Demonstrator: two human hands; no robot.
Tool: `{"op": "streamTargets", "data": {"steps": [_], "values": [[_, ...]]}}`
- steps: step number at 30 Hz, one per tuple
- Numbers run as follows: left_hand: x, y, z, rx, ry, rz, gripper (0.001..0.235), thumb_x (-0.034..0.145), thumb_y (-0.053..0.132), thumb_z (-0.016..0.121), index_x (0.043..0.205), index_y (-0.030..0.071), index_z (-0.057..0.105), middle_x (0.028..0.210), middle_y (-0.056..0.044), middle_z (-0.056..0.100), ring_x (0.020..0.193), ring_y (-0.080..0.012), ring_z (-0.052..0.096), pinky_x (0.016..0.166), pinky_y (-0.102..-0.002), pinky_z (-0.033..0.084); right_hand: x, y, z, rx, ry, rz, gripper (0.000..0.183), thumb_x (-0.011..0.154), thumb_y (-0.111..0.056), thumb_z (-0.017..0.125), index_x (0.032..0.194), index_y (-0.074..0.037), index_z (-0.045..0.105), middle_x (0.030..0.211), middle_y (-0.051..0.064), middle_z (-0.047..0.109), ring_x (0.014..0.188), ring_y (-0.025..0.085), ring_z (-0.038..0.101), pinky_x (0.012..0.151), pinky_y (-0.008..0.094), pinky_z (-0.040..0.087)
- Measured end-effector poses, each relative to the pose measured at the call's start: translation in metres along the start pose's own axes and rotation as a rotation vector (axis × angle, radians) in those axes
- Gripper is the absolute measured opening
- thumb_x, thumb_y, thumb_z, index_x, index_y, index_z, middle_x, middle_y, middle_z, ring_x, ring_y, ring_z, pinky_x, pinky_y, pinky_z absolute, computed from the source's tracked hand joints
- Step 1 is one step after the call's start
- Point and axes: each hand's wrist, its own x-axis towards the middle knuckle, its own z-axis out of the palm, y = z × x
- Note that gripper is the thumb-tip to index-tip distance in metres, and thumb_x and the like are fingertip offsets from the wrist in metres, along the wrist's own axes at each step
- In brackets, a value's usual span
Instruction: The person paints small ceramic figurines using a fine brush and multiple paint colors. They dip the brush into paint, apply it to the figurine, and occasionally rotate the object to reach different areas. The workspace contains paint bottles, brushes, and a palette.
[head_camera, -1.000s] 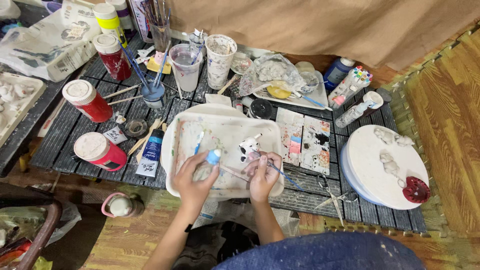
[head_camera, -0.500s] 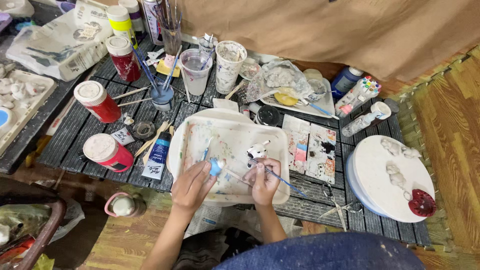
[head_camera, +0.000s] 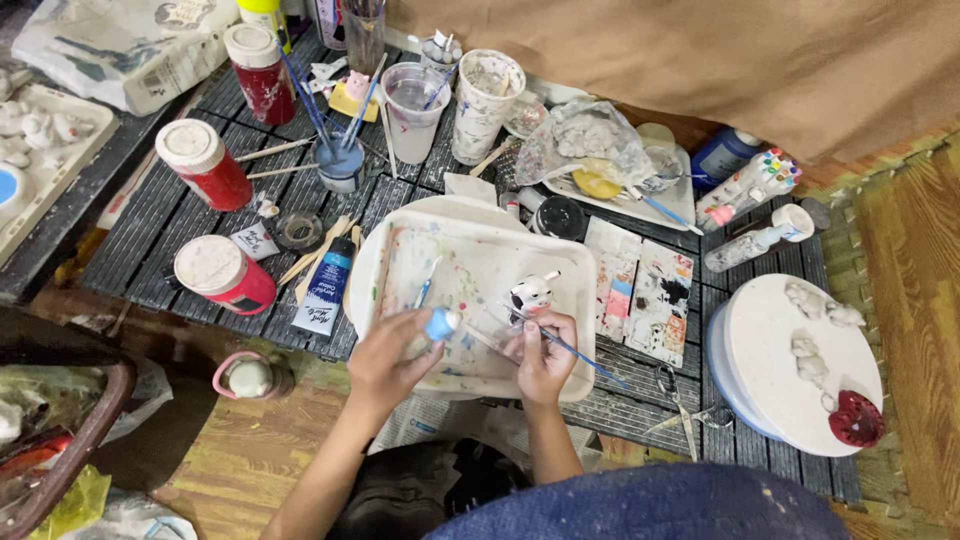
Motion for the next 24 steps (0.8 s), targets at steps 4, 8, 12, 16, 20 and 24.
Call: {"op": "streamTargets", "data": {"steps": [4,8,12,16,20,24], "values": [[0.006,-0.005,-0.013,-0.325,-0.073,-0.403,0.043,0.078,0.004,0.086,0.118,0.002,0.073,0.12,-0.014,0.074,0.1,-0.0166,0.076,0.086,-0.028,0.063,0.0,-0.005,0.004,-0.042,-0.078,0.008,0.01,0.103,0.002,0.058,0.109,0.0,0.05,0.096,0.013,0.064,0.065,0.012,0.062,0.058,0.026,0.055],[0.018,-0.001,-0.017,-0.511,-0.064,-0.507,0.041,0.08,-0.002,0.08,0.12,-0.001,0.071,0.122,-0.015,0.072,0.104,-0.0168,0.073,0.088,-0.029,0.065,0.001,-0.004,0.006,-0.061,-0.131,0.002,0.011,0.103,0.003,0.058,0.111,0.001,0.05,0.098,0.014,0.062,0.067,0.012,0.064,0.061,0.026,0.056],[0.01,-0.013,-0.016,-0.752,-0.083,-0.66,0.043,0.083,-0.006,0.077,0.124,-0.003,0.066,0.124,-0.014,0.071,0.11,-0.0166,0.071,0.094,-0.029,0.06,-0.001,-0.007,0.005,-0.082,-0.144,-0.003,0.013,0.102,0.004,0.057,0.112,0.001,0.05,0.1,0.015,0.065,0.068,0.013,0.065,0.062,0.025,0.056],[-0.005,-0.033,-0.017,-0.928,-0.058,-0.781,0.041,0.086,-0.011,0.072,0.126,-0.006,0.065,0.118,-0.015,0.074,0.105,-0.0182,0.072,0.092,-0.031,0.058,0.0,-0.019,0.013,-0.224,-0.137,-0.107,0.015,0.103,0.0,0.056,0.118,0.003,0.052,0.109,0.018,0.067,0.072,0.015,0.07,0.063,0.026,0.058],[-0.017,-0.049,-0.016,-1.03,-0.017,-0.832,0.035,0.092,-0.01,0.065,0.127,-0.006,0.063,0.116,-0.015,0.074,0.105,-0.0195,0.071,0.096,-0.033,0.057,0.007,-0.032,0.018,-0.288,-0.215,-0.134,0.017,0.108,-0.005,0.048,0.119,0.003,0.057,0.113,0.019,0.075,0.075,0.016,0.075,0.065,0.026,0.059],[-0.025,-0.058,-0.016,-1.204,0.08,-0.938,0.031,0.095,-0.007,0.061,0.126,-0.007,0.061,0.116,-0.014,0.072,0.105,-0.0179,0.07,0.1,-0.034,0.058,0.008,-0.037,0.023,-0.399,-0.294,-0.225,0.018,0.105,-0.003,0.048,0.114,0.003,0.063,0.108,0.017,0.076,0.075,0.017,0.076,0.067,0.026,0.06]]}}
